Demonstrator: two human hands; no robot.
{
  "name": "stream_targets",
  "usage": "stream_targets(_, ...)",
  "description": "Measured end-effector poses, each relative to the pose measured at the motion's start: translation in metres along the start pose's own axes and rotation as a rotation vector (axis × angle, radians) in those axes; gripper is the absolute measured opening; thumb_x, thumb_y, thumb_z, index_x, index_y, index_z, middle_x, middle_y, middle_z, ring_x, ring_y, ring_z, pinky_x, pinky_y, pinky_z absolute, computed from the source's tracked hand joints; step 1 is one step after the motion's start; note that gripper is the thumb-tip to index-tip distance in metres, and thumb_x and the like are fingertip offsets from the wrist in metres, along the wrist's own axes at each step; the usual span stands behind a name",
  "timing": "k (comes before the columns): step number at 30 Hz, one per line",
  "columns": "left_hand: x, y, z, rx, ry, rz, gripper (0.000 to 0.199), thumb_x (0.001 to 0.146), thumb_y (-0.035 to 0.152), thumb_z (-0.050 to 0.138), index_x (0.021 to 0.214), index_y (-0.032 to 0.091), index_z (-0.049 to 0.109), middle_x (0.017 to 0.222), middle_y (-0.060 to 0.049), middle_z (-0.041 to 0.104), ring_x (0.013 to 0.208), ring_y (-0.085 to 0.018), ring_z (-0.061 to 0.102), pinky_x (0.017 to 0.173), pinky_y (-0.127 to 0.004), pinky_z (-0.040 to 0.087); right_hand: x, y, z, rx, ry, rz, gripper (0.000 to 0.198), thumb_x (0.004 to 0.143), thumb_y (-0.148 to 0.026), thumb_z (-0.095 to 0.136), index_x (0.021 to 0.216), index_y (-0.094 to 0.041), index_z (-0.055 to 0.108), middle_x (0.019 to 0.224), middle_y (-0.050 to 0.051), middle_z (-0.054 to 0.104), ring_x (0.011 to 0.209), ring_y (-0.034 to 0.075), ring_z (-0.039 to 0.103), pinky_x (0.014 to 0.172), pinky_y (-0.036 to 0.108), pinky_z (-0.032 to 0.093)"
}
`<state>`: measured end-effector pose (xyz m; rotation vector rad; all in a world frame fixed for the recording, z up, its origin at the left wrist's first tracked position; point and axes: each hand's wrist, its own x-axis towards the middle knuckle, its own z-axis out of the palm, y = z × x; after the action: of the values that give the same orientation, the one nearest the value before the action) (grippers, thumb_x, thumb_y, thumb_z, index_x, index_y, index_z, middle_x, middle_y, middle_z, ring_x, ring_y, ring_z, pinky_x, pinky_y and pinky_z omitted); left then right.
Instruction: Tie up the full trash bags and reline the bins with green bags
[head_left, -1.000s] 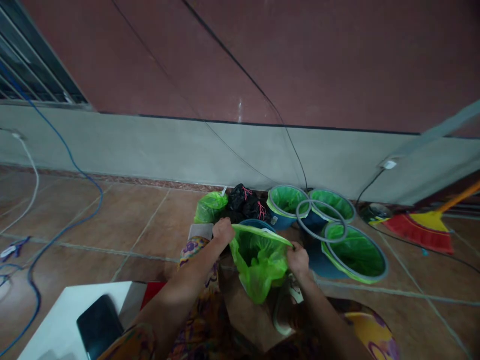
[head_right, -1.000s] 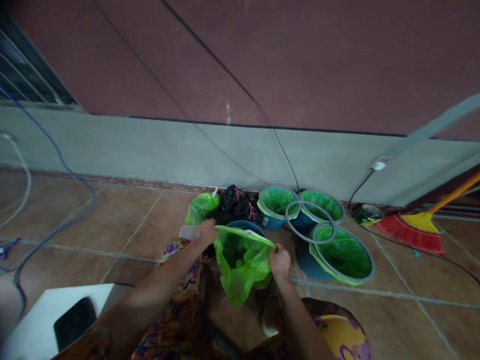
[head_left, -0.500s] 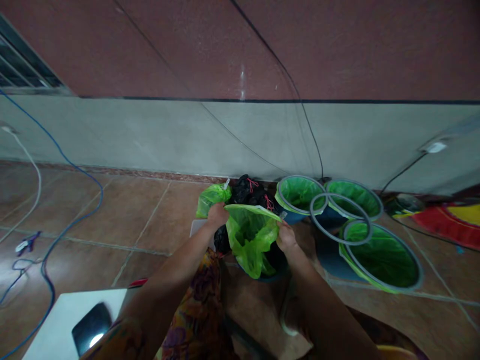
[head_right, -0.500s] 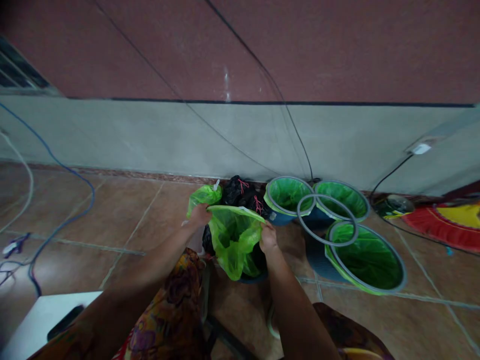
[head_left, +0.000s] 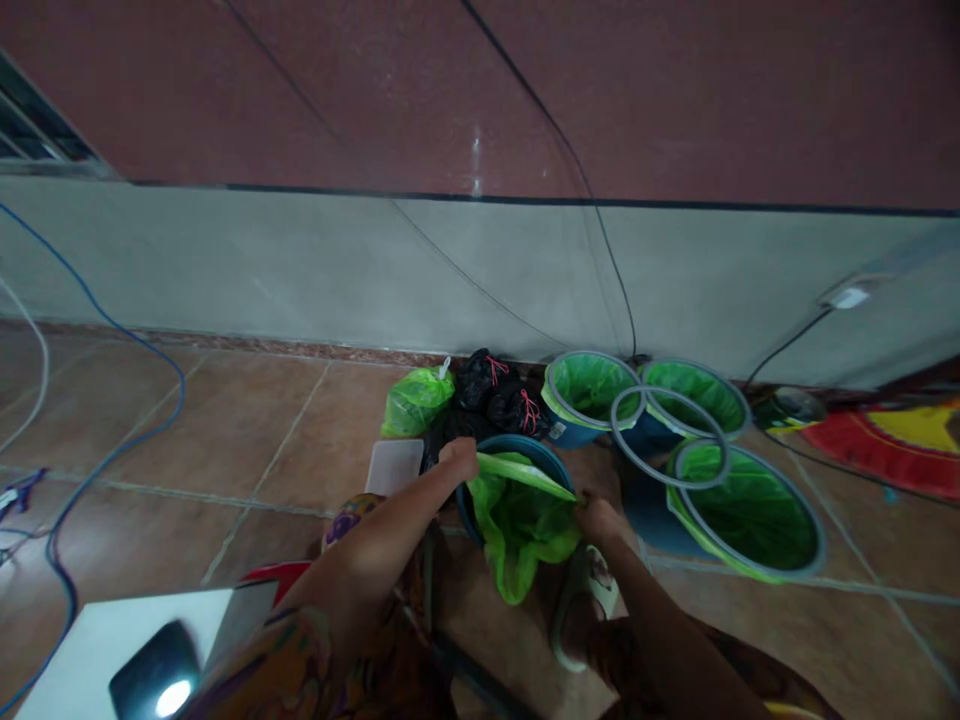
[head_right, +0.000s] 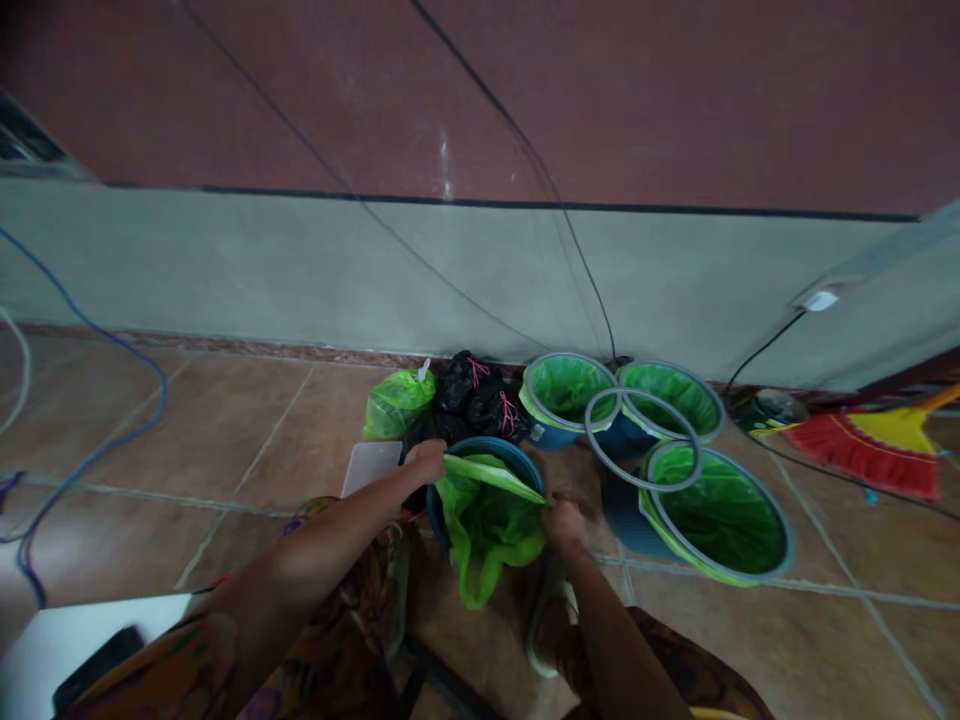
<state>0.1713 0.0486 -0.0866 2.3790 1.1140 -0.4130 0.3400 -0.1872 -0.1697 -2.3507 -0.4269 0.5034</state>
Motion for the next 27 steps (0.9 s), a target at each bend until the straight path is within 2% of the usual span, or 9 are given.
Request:
stream_targets(2,0.006,0.003,0.003,0.029,0.025,0.032,0.036,0.075,0.015,0.065,0.111,0.012,0.067,0.114,-0.017,0.066,0.108,-0.027,0.063,0.091,-0.035,0.049,-0.002,-0.016,0.004,-0.230,-0.047,-0.037,0.045,0.064,-0.022,0.071,0.109,-0.015,0.068,0.104,0.017,0.065,0.104,0.034,0.060,0.090,0.051,0.044)
stream_targets(4,0.013,0.006,0.007,0.085,0.051,0.111,0.036,0.077,0.018,0.062,0.113,0.015,0.066,0.118,-0.016,0.063,0.112,-0.027,0.059,0.095,-0.036,0.048,-0.003,-0.036,0.009,-0.465,-0.121,-0.149,0.057,0.071,-0.026,0.068,0.126,-0.017,0.059,0.128,0.019,0.057,0.120,0.036,0.052,0.098,0.052,0.040)
stream_targets(6,0.018,0.010,0.013,0.151,0.068,0.191,0.030,0.079,0.020,0.060,0.109,0.016,0.067,0.116,-0.014,0.063,0.113,-0.028,0.058,0.095,-0.040,0.047,-0.002,-0.055,0.017,-0.550,-0.211,-0.278,0.061,0.076,-0.030,0.066,0.134,-0.016,0.053,0.135,0.018,0.054,0.126,0.035,0.047,0.102,0.049,0.038)
stream_targets(8,0.023,0.012,0.020,0.187,0.084,0.230,0.026,0.082,0.023,0.057,0.104,0.016,0.069,0.113,-0.014,0.064,0.112,-0.029,0.057,0.095,-0.044,0.046,0.002,-0.069,0.027,-0.522,-0.274,-0.345,0.063,0.081,-0.037,0.061,0.138,-0.012,0.049,0.137,0.018,0.054,0.127,0.032,0.048,0.106,0.043,0.036)
stream_targets(11,0.031,0.012,0.028,0.161,0.105,0.252,0.023,0.085,0.022,0.052,0.100,0.018,0.070,0.108,-0.011,0.066,0.108,-0.026,0.059,0.096,-0.043,0.045,0.016,-0.077,0.040,-0.478,-0.309,-0.318,0.062,0.089,-0.043,0.051,0.139,-0.006,0.047,0.134,0.019,0.057,0.124,0.029,0.052,0.104,0.036,0.038)
stream_targets(13,0.037,0.009,0.032,0.115,0.093,0.281,0.025,0.087,0.020,0.048,0.099,0.019,0.069,0.105,-0.009,0.068,0.104,-0.023,0.061,0.095,-0.038,0.045,0.026,-0.077,0.045,-0.501,-0.349,-0.300,0.053,0.091,-0.040,0.047,0.134,-0.010,0.054,0.126,0.016,0.064,0.117,0.028,0.058,0.099,0.035,0.041)
stream_targets(17,0.047,0.002,0.036,-0.002,0.060,0.264,0.026,0.091,0.020,0.044,0.101,0.019,0.068,0.103,-0.007,0.070,0.098,-0.019,0.064,0.088,-0.028,0.047,0.040,-0.075,0.044,-0.471,-0.423,-0.348,0.031,0.090,-0.031,0.048,0.106,-0.020,0.072,0.102,0.007,0.074,0.097,0.023,0.066,0.085,0.030,0.045)
stream_targets(22,0.056,0.004,0.043,-0.082,0.062,0.156,0.025,0.093,0.018,0.042,0.109,0.018,0.062,0.101,-0.008,0.070,0.097,-0.018,0.066,0.084,-0.026,0.046,0.051,-0.071,0.045,-0.255,-0.223,-0.221,0.031,0.090,-0.038,0.049,0.091,-0.020,0.075,0.085,0.005,0.074,0.081,0.018,0.067,0.069,0.024,0.043)
stream_targets(27,0.071,0.007,0.050,-0.106,0.158,0.085,0.023,0.094,0.025,0.045,0.106,0.017,0.063,0.101,-0.009,0.070,0.097,-0.019,0.066,0.085,-0.027,0.045,0.070,-0.067,0.048,-0.346,-0.148,-0.168,0.035,0.090,-0.045,0.050,0.091,-0.020,0.074,0.085,0.008,0.074,0.081,0.021,0.067,0.065,0.026,0.041)
